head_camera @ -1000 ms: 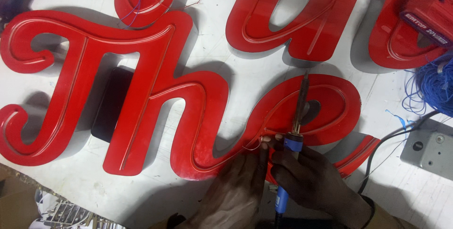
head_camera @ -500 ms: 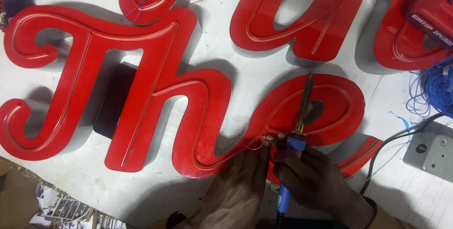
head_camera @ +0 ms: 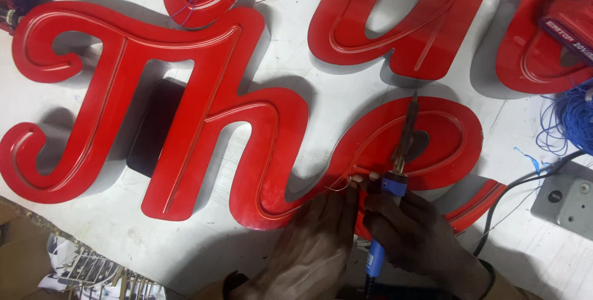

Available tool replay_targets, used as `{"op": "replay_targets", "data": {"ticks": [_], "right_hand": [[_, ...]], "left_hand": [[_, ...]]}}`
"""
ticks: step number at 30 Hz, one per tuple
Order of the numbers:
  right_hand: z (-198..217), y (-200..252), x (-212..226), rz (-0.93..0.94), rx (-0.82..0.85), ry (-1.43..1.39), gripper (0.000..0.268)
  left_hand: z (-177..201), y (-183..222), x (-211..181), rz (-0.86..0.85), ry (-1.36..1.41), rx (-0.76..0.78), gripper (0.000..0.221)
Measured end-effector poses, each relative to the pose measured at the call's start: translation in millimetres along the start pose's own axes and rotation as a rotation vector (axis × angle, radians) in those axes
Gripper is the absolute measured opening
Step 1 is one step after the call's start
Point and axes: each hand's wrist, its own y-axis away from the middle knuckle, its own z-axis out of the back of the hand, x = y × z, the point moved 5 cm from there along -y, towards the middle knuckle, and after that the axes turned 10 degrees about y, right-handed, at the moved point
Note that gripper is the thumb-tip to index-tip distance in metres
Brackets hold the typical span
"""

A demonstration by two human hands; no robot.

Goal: The person wires a red neon-style sign by hand, using a soldering iron to join wires inside the letter shapes and manipulating spools of wire.

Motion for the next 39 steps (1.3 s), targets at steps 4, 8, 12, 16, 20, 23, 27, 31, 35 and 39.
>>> {"op": "replay_targets", "data": {"ticks": [4,8,12,16,20,23,27,31,35,39], "right_hand": [[-8,8,-2,-0.001,0.06,-0.003,0.019],[10,-8,0,-0.009,-0.04,-0.062,0.036],[13,0,-6,-0.069,-0.055,-0.041,0.022],[28,-32,-16,-0.078,-0.046,0.018,0.013],[24,-54,-25,-0.11,0.0,0.085,0.022],[24,-59,-27,-0.12,0.025,-0.077,0.031],[10,-53,-29,-0.06,0.065,0.042,0.032],[18,-43,-30,-0.145,0.004,0.1,0.032],[31,-18,-32,-0.252,-0.047,0.141,0.048],[34,-9,-34,-0.28,0.009,0.229,0.041]], "left_hand": [[-2,0,0,0.029,0.073,0.032,0.07],[-4,-5,1,0.047,0.069,0.005,0.053],[-3,-3,0,0.043,0.168,0.01,0.067],[-3,-3,0,0.074,0.139,-0.03,0.067],[-11,2,0,0.081,0.146,-0.052,0.06],[-19,5,1,0.12,0.167,-0.018,0.076],[-17,1,1,0.123,0.21,-0.019,0.073],[-12,-2,0,0.122,0.196,-0.016,0.07],[-5,-7,-2,0.113,0.24,-0.018,0.064],[-9,-4,-3,0.074,0.218,0.0,0.069]]}}
